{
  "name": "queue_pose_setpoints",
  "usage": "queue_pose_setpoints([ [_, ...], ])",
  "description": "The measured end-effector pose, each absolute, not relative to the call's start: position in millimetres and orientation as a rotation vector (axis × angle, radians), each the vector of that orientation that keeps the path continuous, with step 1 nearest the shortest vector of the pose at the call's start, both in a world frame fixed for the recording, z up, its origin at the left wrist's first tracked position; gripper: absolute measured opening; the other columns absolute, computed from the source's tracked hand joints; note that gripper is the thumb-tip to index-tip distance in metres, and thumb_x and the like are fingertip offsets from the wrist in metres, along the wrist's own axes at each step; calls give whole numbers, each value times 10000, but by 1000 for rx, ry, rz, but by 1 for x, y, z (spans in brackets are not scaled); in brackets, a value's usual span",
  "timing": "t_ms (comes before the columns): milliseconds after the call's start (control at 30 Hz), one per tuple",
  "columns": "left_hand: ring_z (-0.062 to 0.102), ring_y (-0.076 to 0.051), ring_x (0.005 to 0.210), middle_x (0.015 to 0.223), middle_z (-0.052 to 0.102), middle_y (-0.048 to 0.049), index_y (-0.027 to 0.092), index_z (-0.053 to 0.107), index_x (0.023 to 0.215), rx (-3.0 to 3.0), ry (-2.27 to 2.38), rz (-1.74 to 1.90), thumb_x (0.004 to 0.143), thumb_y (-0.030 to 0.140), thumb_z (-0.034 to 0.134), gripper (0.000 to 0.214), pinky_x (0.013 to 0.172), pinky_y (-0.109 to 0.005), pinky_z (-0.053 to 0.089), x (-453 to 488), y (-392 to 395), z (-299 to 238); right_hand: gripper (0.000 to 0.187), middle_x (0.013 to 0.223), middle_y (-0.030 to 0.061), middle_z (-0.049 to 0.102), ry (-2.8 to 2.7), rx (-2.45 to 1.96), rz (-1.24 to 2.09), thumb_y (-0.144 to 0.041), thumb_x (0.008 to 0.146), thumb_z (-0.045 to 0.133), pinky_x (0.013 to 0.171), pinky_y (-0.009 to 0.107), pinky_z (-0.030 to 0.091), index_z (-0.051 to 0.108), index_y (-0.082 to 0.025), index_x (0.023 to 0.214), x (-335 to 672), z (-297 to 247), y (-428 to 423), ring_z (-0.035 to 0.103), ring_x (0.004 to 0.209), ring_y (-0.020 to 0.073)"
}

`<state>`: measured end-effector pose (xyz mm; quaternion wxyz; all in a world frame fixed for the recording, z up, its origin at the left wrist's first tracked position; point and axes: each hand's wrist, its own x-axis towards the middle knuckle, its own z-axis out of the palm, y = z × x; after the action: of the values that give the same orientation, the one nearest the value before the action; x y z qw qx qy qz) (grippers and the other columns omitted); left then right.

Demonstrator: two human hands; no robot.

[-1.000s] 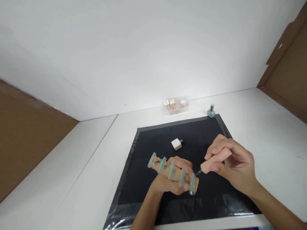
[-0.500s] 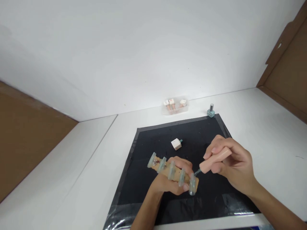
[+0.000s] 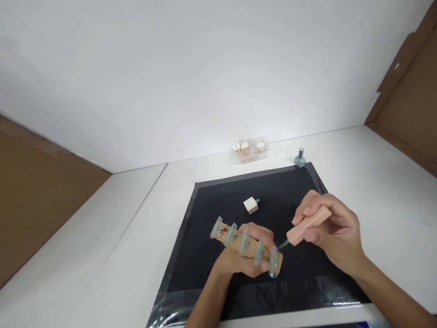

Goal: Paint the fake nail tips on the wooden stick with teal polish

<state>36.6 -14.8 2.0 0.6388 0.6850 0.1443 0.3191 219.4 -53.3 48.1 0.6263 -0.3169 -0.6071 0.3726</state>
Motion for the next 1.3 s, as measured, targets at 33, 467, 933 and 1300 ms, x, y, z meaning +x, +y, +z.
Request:
queue_pose_setpoints([
  [33, 381, -63, 442, 516, 463, 11, 155, 565, 583, 1564, 336, 721, 673, 480, 655, 349, 420, -194, 305, 37, -15, 2, 119, 693, 6, 662, -1401, -730, 856, -360, 828, 654, 495, 271, 426, 603, -265, 878, 220, 48, -54, 538, 637, 156],
  [467, 343, -51, 414, 480, 422, 29, 160, 516, 536, 1557, 421, 673, 630, 603, 633, 467, 399, -193, 275, 36, -15, 2, 124, 666, 4, 670, -1419, -709, 842, -365, 832, 649, 484, 267, 432, 605, -257, 874, 219, 51, -53, 561, 624, 154],
  [933, 389, -63, 444, 532, 490, 3, 151, 566, 583, 1516, 319, 739, 646, 419, 695, 304, 414, -191, 290, 37, -15, 0, 97, 684, -2, 671, -1423, -769, 896, -348, 821, 666, 501, 271, 411, 615, -268, 842, 219, 50, -54, 555, 627, 153],
  [1300, 383, -57, 430, 499, 471, 4, 144, 551, 544, 1568, 406, 684, 639, 553, 655, 433, 412, -194, 298, 38, -15, 2, 122, 672, 7, 671, -1398, -765, 897, -371, 829, 649, 491, 270, 421, 611, -256, 848, 219, 52, -55, 559, 614, 151],
])
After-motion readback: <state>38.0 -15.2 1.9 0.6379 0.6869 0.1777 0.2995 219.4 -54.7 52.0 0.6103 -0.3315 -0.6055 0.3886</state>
